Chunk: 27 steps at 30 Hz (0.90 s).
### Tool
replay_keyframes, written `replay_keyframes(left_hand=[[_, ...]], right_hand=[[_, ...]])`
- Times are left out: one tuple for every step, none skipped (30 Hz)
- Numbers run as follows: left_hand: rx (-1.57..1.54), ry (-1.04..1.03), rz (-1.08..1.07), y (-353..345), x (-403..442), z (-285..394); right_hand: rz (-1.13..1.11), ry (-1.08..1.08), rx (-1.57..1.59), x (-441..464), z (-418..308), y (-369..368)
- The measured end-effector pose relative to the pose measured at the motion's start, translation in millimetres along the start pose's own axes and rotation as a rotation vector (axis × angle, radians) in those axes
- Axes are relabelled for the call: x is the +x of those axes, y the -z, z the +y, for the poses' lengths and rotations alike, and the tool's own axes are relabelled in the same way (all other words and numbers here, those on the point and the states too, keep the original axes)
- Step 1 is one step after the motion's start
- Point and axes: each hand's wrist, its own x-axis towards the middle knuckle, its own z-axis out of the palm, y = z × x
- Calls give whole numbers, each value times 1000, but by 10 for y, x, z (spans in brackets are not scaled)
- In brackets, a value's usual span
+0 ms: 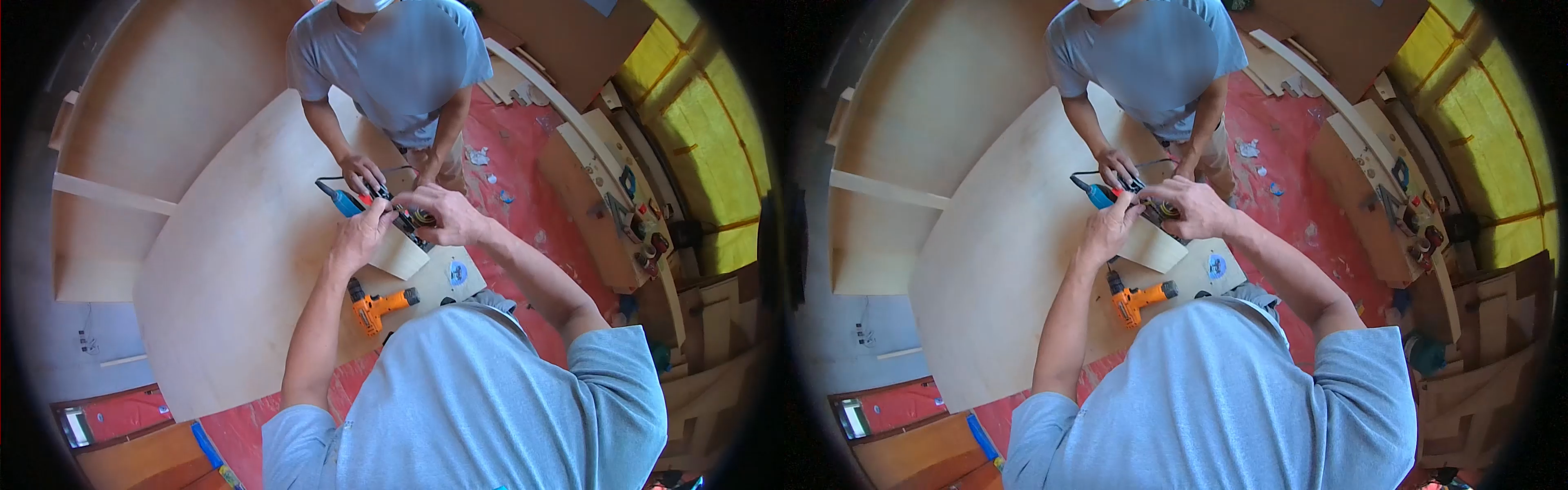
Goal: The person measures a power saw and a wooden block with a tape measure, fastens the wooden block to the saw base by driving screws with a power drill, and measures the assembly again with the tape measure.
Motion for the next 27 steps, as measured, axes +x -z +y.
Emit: replay_keyframes(left_hand=[[-3,13,-4,-18,-8,-16],[-10,4,4,-28,-6,-31],[-16,-7,13,-31,4,-38],[-18,2,13,-36,7,-42],[-44,13,16,-48,4,-44],[-71,24,20,-50,9,-28],[-77,35,22,-51,13,-16],[-61,40,17,-48,11,-11],[-46,48,14,-39,6,-2],[-53,64,20,-34,4,-1],[-34,59,10,-26,7,-7],[-15,54,-1,-16,9,-3],[-13,88,-23,2,16,19],[-18,99,-20,21,20,48],[-57,95,-11,32,21,80],[-95,89,-6,40,27,109],[-71,129,-27,58,29,116],[-74,134,-36,48,23,103],[-30,166,-45,38,18,93],[14,195,-53,35,18,82],[16,211,-80,35,28,69],[18,212,-85,18,23,60],[22,197,-47,-5,19,50],[25,182,-6,-24,23,42],[28,183,-7,-33,33,38],[38,187,-4,-38,42,38],[49,191,-2,-38,42,44]], right_hand=[[-9,-2,10,-11,47,-5],[-18,-35,12,-29,106,2],[-26,-68,12,-26,130,31],[-33,-67,18,-25,150,60],[-48,-101,5,-35,169,96],[-65,-135,-10,-38,189,133],[-14,-129,-6,-58,281,120],[-29,-128,-2,-91,415,135],[-49,-160,12,-137,574,179],[-69,-190,24,-181,686,252],[-74,-211,12,-246,792,343],[-77,-232,0,-308,849,449],[-138,-314,24,-343,803,590],[-150,-311,26,-364,777,711],[-202,-403,26,-398,764,810],[-252,-496,27,-431,756,900],[-252,-457,-57,-452,756,980],[-347,-498,-79,-461,833,1060],[-398,-462,-156,-494,957,1092],[-447,-423,-234,-534,1074,1108],[-447,-425,-229,-599,1204,1074],[-445,-360,-300,-683,1341,991],[-441,-295,-374,-755,1475,905],[-439,-295,-372,-771,1551,827],[-468,-307,-388,-756,1597,731],[-498,-318,-402,-740,1641,631],[-495,-315,-396,-729,1702,530]])
